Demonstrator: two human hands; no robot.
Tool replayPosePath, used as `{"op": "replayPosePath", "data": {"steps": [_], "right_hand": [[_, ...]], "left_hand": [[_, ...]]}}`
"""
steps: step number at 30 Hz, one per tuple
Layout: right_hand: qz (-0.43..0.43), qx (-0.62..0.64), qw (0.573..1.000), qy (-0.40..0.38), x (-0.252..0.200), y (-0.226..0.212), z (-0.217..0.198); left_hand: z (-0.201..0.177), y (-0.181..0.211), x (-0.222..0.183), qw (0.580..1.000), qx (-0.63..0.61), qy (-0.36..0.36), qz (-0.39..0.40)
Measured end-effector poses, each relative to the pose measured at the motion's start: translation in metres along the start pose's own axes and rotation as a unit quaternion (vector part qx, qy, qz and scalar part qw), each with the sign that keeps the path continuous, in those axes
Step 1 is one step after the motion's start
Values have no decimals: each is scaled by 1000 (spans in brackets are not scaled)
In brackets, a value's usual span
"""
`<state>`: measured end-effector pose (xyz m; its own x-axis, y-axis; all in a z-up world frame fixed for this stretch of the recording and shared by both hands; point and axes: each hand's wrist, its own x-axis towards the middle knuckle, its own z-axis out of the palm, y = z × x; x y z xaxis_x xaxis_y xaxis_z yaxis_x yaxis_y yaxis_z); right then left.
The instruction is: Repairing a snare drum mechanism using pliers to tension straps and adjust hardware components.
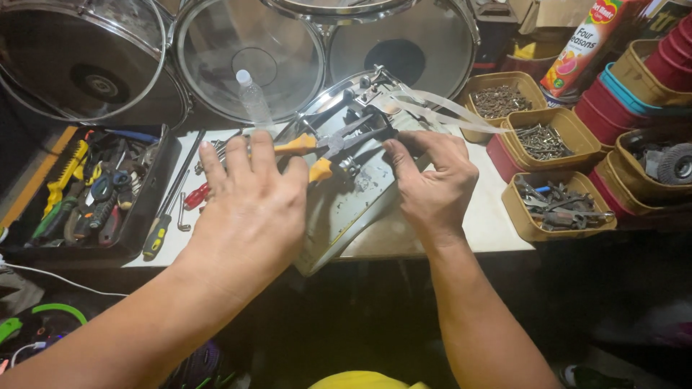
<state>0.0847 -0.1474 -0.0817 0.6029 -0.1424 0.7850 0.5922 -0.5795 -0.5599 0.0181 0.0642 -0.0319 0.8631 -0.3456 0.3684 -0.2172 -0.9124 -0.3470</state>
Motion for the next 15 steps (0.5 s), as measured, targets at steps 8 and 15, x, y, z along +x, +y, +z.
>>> {"op": "replayPosePath", "data": {"steps": [8, 15], "right_hand": [[-2, 7, 1000, 5, 1, -3, 0], [-33, 9, 999, 9, 0, -5, 2]], "left_hand": [[-7, -5, 5, 995, 80, 51, 16], [-9, -19, 15, 995, -5, -98, 14]]}}
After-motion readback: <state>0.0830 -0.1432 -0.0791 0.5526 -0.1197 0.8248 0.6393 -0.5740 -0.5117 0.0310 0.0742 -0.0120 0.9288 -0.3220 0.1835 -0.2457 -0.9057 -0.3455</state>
